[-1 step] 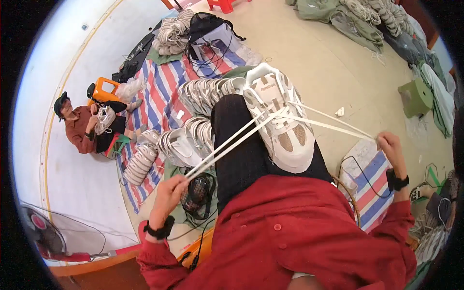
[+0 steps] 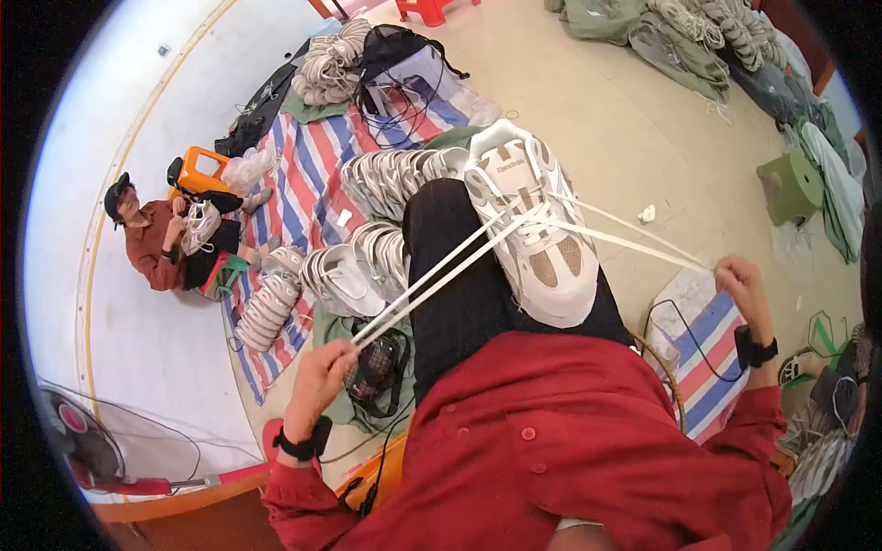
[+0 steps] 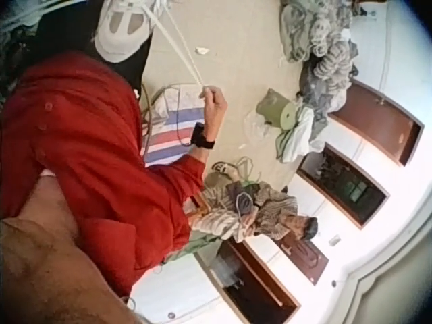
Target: The recorder is lacing up multiple pairs of new sneakers.
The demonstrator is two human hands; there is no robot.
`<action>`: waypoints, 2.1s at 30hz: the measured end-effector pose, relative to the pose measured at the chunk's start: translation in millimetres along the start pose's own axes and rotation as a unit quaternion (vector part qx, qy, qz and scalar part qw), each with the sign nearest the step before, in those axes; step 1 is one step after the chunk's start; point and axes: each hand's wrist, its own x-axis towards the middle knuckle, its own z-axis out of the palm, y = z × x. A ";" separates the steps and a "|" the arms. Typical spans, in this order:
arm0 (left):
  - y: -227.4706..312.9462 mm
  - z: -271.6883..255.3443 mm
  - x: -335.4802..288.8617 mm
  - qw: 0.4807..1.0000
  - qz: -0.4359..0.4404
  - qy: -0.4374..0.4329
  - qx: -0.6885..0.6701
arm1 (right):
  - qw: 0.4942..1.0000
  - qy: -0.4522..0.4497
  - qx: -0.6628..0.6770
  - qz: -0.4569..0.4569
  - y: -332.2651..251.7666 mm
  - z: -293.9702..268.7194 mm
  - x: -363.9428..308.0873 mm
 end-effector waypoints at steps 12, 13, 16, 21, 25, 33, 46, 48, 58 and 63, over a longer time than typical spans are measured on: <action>37.0 14.5 -13.9 0.952 0.305 0.024 0.024 | 0.956 -0.014 -0.170 -0.237 -62.4 45.6 -22.9; 48.7 12.0 -18.1 0.951 0.309 0.008 0.021 | 0.960 -0.021 -0.153 -0.233 -80.4 48.0 -29.5; 80.1 -0.3 -33.6 0.946 0.322 0.014 -0.020 | 0.952 0.025 -0.123 -0.278 -137.0 55.2 -55.3; 107.0 2.1 -43.1 0.927 0.371 -0.031 -0.056 | 0.932 -0.157 -0.025 -0.326 -166.6 51.2 -70.9; 105.0 4.7 -53.2 0.932 0.351 -0.067 -0.064 | 0.946 -0.178 -0.074 -0.261 -177.1 50.3 -83.4; 90.3 -2.9 -73.4 0.970 0.222 -0.060 -0.076 | 0.955 -0.078 -0.198 -0.205 -176.0 39.3 -122.1; 38.1 -8.0 -29.6 0.996 0.090 -0.002 0.013 | 0.947 -0.121 -0.252 -0.158 -202.7 36.3 -121.2; 16.9 0.6 -16.6 0.994 0.110 0.005 0.023 | 0.947 -0.121 -0.253 -0.155 -206.2 30.0 -132.3; -32.7 -13.6 38.7 0.996 0.050 0.069 0.027 | 0.951 0.041 -0.256 -0.169 -168.1 -2.3 -111.9; -52.3 -47.7 100.5 0.945 0.137 0.245 0.169 | 0.894 0.194 -0.254 -0.314 -181.8 -39.1 79.4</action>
